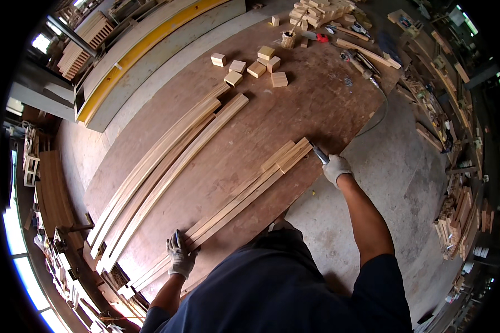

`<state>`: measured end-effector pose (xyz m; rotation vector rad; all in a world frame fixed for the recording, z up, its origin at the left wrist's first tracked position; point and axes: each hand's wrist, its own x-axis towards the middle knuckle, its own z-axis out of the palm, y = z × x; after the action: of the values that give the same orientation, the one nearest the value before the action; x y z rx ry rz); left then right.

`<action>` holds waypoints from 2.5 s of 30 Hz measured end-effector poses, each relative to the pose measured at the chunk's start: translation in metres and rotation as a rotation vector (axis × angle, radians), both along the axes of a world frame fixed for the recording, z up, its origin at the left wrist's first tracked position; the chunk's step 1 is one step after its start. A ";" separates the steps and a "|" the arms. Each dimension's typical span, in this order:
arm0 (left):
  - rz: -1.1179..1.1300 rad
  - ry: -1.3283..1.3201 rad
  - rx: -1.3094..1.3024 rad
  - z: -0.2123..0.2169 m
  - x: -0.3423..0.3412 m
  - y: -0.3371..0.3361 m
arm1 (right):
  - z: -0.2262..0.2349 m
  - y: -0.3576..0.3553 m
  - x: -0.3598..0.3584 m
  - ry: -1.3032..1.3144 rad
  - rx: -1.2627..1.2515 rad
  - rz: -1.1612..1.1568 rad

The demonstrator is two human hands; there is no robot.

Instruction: The person uses a handheld tool to trim small pieces from the ends of long wooden planks on a workbench. They repeatedly pick up planks, trim them, and place them aside. The person also walks to a stack of lumber, picks up a plank, and returns to the workbench to continue trimming.

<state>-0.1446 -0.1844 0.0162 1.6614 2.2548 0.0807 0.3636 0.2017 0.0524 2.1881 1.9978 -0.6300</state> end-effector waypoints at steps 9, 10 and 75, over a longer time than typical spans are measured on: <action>0.006 -0.020 0.000 0.006 0.002 0.004 | -0.007 -0.013 -0.007 0.045 0.004 0.014; 0.012 -0.024 -0.006 0.007 0.003 0.005 | -0.008 -0.015 -0.008 0.046 0.004 0.008; -0.366 -0.225 -0.415 0.013 0.021 0.009 | -0.125 -0.490 0.076 0.301 -0.673 -0.457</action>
<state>-0.1234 -0.1756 0.0294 1.6998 1.6390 -0.2579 0.4396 -0.2884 -0.0730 2.1661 1.0905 -1.5015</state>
